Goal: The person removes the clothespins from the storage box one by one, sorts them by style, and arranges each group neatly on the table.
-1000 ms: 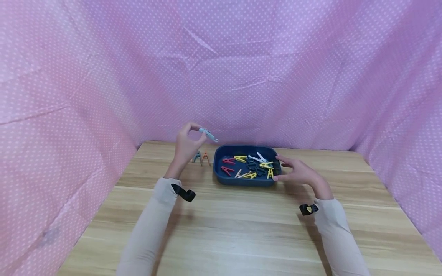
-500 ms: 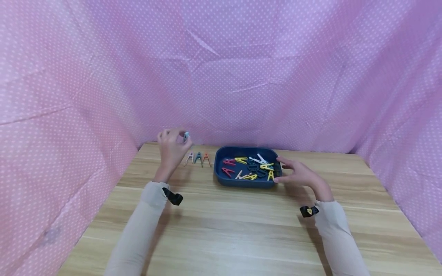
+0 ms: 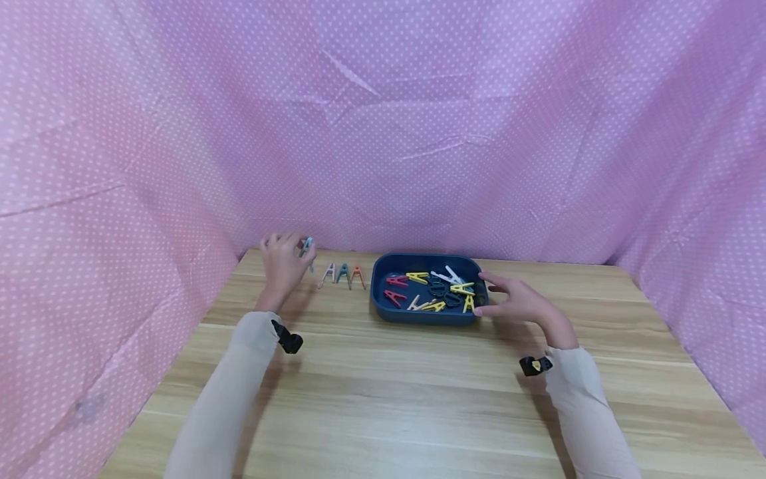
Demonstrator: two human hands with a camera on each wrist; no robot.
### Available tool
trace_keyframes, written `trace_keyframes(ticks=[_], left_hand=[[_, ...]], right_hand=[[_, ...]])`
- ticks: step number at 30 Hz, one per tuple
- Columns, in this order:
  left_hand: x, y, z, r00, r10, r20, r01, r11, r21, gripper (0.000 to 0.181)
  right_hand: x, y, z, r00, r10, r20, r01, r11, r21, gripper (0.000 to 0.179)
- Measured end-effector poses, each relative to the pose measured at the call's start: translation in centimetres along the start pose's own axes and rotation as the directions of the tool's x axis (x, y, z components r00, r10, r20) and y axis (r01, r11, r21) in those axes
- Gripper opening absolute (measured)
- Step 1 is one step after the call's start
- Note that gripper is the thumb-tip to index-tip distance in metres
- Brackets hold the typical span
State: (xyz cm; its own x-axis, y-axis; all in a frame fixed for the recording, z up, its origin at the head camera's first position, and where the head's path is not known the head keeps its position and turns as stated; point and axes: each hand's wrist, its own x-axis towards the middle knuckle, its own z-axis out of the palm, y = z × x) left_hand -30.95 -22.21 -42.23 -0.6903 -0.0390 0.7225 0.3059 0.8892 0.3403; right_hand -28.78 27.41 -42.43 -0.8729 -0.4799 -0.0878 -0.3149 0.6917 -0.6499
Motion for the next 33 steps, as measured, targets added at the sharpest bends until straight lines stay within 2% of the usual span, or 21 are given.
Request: trace_keyframes(ticks=[6,10,14,25,33], left_hand=[[-0.4,-1.1,0.7,0.992,-0.094,0.081,0.095,0.995,-0.008,0.021],[-0.7,-1.6,1.2,0.972,-0.156,0.174,0.156,0.988,0.015,0.023],[-1.0,-2.0,1.8,0.954,-0.186,0.235,0.182,0.983,0.038,0.022],[-2.2,-3.4,3.7,0.942,-0.209,0.263,0.209,0.978,0.031,0.019],[-2.5,-4.2,4.4,0.919,-0.246,0.309,0.261,0.965,-0.008,0.025]], right_hand=[[-0.1,-0.1,0.0,1.0,0.0,0.003,0.0,1.0,0.002,0.094],[-0.1,-0.1,0.0,1.0,0.009,0.004,-0.009,1.0,0.012,0.094],[-0.1,-0.1,0.1,1.0,0.009,0.003,-0.009,1.0,0.015,0.095],[0.1,-0.1,0.0,1.0,0.006,0.012,-0.006,1.0,0.011,0.095],[0.1,0.0,0.1,1.0,-0.004,0.004,0.004,1.0,0.011,0.094]])
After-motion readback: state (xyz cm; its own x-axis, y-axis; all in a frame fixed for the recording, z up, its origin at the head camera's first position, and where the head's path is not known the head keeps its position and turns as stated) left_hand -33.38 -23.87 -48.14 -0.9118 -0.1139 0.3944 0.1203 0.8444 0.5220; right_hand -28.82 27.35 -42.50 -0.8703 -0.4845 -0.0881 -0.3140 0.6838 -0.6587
